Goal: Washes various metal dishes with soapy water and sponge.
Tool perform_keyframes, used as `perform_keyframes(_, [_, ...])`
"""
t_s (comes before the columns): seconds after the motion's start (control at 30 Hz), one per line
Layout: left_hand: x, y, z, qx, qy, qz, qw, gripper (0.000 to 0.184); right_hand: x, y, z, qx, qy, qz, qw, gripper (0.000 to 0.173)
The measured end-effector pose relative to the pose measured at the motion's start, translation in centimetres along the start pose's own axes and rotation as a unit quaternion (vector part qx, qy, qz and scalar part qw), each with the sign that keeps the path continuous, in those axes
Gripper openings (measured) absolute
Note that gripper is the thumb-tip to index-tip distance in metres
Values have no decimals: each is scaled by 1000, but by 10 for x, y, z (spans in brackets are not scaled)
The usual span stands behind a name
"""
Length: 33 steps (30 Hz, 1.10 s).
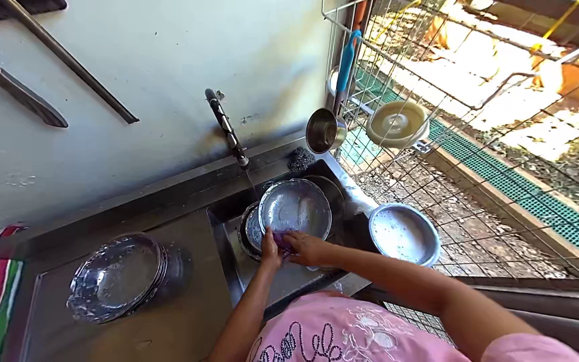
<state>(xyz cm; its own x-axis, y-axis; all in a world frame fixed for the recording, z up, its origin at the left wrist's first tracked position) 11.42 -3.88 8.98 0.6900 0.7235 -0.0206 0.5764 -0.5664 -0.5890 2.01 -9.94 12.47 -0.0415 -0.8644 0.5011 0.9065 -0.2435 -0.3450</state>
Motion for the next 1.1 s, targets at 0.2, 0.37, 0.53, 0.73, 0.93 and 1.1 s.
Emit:
perform_keyframes(0.2, [-3,-12,0,51,7,70,996,57,63,2,-41,-62,-184,-57,979,48])
perform_keyframes(0.37, [-20,-5,-9,0,-35,67,997,47,19,17,-9,53,37,-77,995,49])
perform_keyframes(0.53, [14,0,-9,6,-24,33,999,52,50,-13,-51,4,-165,-21,986,43])
perform_keyframes(0.73, [-27,-10,-3,-8,-39,97,995,51,19,11,-23,68,-15,-71,995,70])
perform_keyframes(0.93, [24,0,-1,15,-7,46,999,53,43,-14,-59,1,-174,0,985,67])
perform_keyframes(1.1, [-20,-13,3,-9,-3,140,990,57,21,17,-29,41,-26,-63,997,96])
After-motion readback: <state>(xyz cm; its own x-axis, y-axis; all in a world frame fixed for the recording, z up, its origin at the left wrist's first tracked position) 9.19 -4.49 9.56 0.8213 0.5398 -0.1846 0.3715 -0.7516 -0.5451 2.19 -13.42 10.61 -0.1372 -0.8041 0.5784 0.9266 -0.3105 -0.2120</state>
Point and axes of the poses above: each hand's wrist, its own y-axis towards the middle knuckle, its own x-axis out of the back of the hand, z = x × y, the point moved 6 cm from there along y, towards the middle knuckle, and after that the axes turned 15 degrees about y, right-handed, at the moved point
